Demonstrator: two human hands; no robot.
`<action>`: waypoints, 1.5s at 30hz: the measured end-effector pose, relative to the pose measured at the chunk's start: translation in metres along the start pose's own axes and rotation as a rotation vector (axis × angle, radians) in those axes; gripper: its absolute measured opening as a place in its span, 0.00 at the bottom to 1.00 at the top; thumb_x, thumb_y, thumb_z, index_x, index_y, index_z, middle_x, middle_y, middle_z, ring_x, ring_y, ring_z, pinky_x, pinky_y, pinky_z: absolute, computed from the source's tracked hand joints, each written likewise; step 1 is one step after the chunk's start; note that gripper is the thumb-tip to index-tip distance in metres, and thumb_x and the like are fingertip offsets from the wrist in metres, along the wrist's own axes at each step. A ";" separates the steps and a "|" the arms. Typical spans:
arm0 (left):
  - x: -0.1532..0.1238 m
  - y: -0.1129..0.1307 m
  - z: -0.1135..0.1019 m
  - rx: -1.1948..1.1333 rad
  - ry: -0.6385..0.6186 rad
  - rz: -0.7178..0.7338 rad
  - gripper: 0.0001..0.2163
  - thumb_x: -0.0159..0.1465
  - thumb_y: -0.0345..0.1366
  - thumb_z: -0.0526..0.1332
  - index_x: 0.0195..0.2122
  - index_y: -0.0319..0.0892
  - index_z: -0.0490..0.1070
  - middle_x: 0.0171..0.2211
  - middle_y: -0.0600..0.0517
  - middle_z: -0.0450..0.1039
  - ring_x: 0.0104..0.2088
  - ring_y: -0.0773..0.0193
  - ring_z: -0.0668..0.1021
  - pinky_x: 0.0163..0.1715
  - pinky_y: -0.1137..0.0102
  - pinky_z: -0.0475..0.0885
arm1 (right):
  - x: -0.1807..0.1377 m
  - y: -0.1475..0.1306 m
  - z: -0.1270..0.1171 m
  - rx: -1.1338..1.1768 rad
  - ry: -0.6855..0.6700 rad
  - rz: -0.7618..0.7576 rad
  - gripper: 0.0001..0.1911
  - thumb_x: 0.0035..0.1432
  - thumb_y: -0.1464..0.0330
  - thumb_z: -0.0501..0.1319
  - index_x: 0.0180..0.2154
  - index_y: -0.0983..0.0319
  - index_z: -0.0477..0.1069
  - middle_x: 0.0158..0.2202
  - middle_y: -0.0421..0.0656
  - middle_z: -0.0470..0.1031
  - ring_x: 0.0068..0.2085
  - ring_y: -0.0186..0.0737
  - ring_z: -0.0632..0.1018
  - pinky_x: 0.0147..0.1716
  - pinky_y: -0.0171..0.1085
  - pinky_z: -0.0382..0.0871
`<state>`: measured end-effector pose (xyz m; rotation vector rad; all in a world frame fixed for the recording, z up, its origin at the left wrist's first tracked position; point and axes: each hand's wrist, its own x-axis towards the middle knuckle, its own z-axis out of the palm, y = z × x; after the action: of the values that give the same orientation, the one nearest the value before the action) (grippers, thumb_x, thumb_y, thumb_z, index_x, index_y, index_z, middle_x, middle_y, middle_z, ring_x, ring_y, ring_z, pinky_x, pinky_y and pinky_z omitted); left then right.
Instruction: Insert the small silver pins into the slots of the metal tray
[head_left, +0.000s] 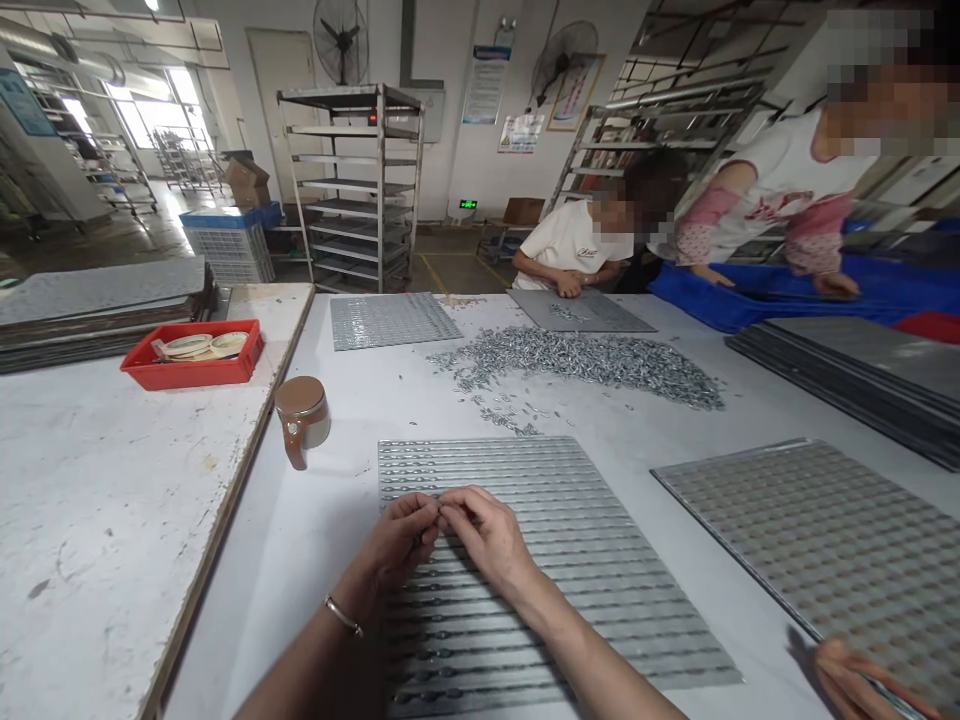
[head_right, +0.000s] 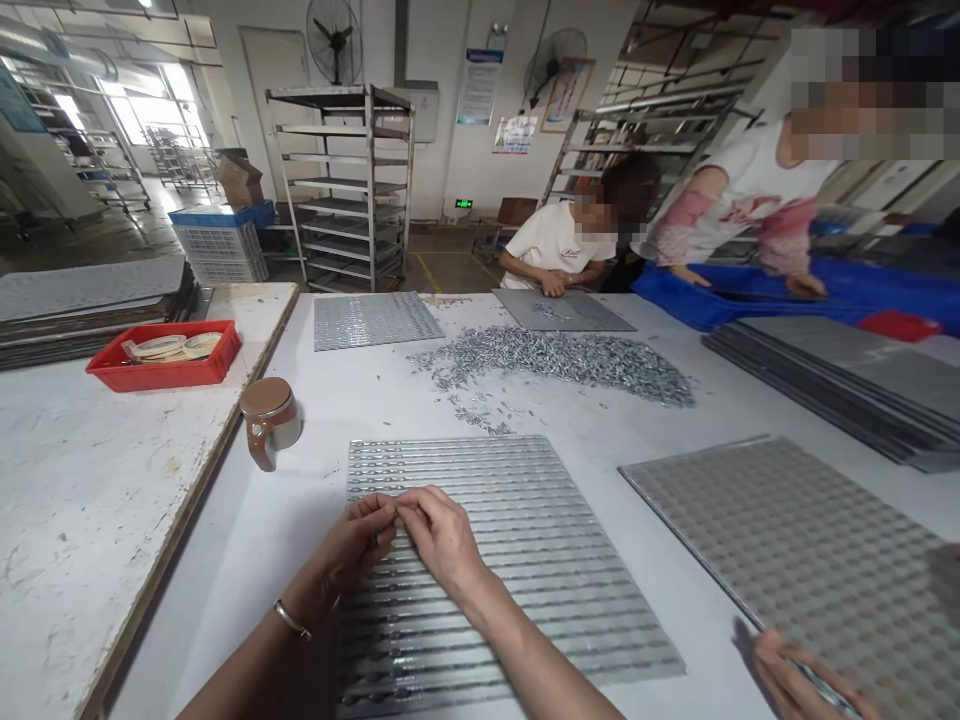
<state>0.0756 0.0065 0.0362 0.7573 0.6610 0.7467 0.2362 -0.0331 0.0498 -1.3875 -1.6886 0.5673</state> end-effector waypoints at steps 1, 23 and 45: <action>0.000 0.000 0.000 0.005 -0.016 -0.001 0.21 0.51 0.51 0.75 0.28 0.39 0.70 0.24 0.55 0.69 0.17 0.76 0.59 0.14 0.76 0.46 | 0.000 0.001 0.000 0.018 0.021 0.030 0.08 0.66 0.65 0.59 0.39 0.58 0.77 0.30 0.42 0.77 0.32 0.41 0.77 0.35 0.38 0.70; 0.008 0.022 -0.020 -0.140 0.259 0.142 0.19 0.46 0.35 0.76 0.37 0.35 0.76 0.29 0.52 0.74 0.20 0.77 0.65 0.15 0.80 0.52 | 0.004 0.035 -0.005 0.502 0.094 0.428 0.23 0.50 0.51 0.71 0.40 0.61 0.79 0.31 0.43 0.79 0.30 0.38 0.77 0.29 0.36 0.72; 0.011 0.011 -0.028 -0.002 0.187 0.085 0.22 0.57 0.54 0.68 0.38 0.37 0.74 0.28 0.51 0.75 0.15 0.77 0.59 0.12 0.77 0.46 | 0.006 0.025 0.023 -0.222 -0.065 0.316 0.02 0.61 0.71 0.60 0.38 0.60 0.69 0.25 0.37 0.74 0.28 0.39 0.75 0.31 0.34 0.63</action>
<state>0.0572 0.0302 0.0264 0.7224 0.7999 0.9028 0.2306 -0.0162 0.0199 -1.8328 -1.6312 0.6189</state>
